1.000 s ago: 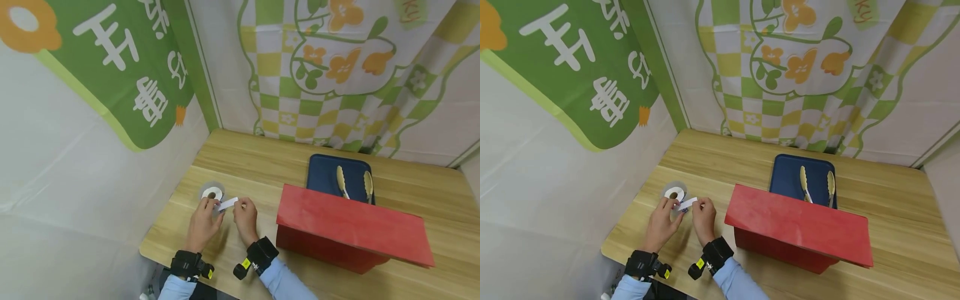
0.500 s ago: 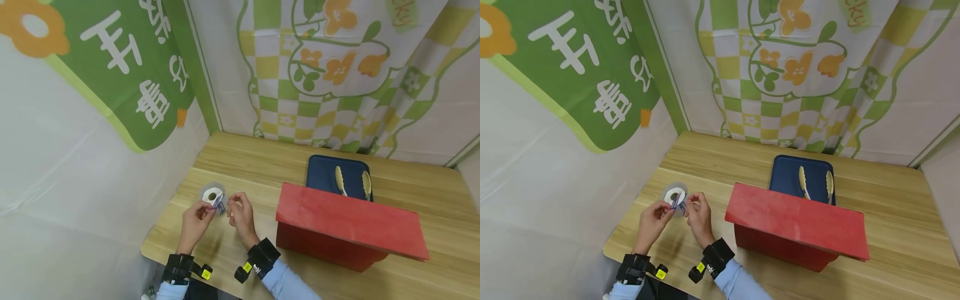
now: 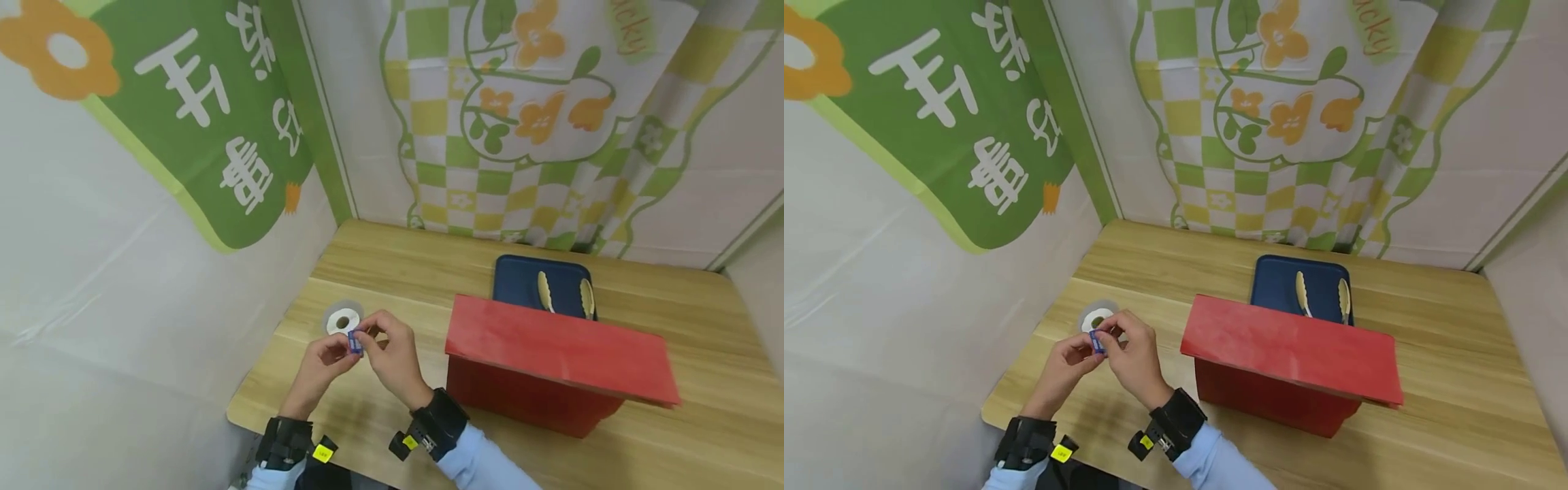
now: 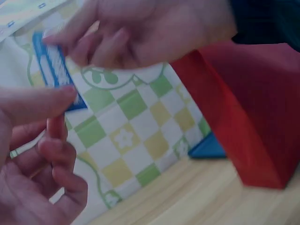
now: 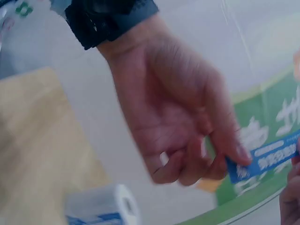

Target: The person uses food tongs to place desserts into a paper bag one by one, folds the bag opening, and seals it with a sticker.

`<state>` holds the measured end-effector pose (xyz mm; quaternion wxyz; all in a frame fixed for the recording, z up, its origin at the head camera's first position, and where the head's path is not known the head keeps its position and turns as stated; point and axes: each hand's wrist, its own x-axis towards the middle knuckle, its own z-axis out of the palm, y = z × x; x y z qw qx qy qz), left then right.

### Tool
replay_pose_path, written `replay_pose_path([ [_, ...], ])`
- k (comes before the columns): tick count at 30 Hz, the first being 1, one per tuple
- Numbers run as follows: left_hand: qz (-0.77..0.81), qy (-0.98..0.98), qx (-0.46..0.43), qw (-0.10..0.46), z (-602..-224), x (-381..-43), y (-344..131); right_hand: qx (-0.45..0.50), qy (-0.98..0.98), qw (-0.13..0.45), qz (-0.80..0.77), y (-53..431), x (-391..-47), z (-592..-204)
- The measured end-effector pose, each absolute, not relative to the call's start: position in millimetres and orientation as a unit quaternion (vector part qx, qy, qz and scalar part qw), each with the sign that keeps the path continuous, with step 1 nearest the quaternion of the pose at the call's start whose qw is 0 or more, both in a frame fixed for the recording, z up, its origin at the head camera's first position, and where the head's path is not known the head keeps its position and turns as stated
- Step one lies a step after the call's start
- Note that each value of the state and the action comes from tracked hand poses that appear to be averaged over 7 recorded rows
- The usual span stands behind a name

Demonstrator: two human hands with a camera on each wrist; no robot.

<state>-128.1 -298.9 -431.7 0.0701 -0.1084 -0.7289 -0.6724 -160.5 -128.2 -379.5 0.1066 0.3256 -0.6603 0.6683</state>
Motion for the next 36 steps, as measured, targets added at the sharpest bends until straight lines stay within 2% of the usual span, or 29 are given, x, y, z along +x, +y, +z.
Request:
replay_pose_path([
  [4,-0.746,-0.636,-0.192,0.048,-430,-132,-292,0.397,-0.653,0.235,0.6,-118,-155,-376],
  [7,-0.789,-0.564,-0.242,0.021,-421,-139,-285,0.42,-0.644,0.289,0.571,-106,-150,-362],
  [10,-0.801,-0.543,-0.252,0.002,-409,-149,-275,0.428,-0.636,0.318,0.558,-87,-145,-341],
  [12,-0.781,-0.578,-0.236,0.01,-399,-156,-267,0.429,-0.634,0.321,0.558,-72,-142,-327],
  [17,-0.632,-0.745,-0.197,0.079,-364,-168,-232,0.414,-0.652,0.291,0.565,-25,-131,-304],
  [19,-0.555,-0.795,-0.216,0.117,-344,-173,-213,0.399,-0.664,0.282,0.566,-5,-126,-298],
  [23,-0.41,-0.84,-0.314,0.165,-303,-186,-172,0.364,-0.694,0.277,0.556,32,-119,-292],
  [25,-0.337,-0.855,-0.361,0.159,-288,-192,-151,0.35,-0.709,0.277,0.546,46,-117,-292],
  [32,-0.147,-0.891,-0.427,0.053,-275,-209,-97,0.307,-0.74,0.285,0.526,84,-121,-306],
  [36,-0.115,-0.884,-0.448,0.063,-283,-214,-79,0.259,-0.769,0.287,0.508,108,-126,-323],
])
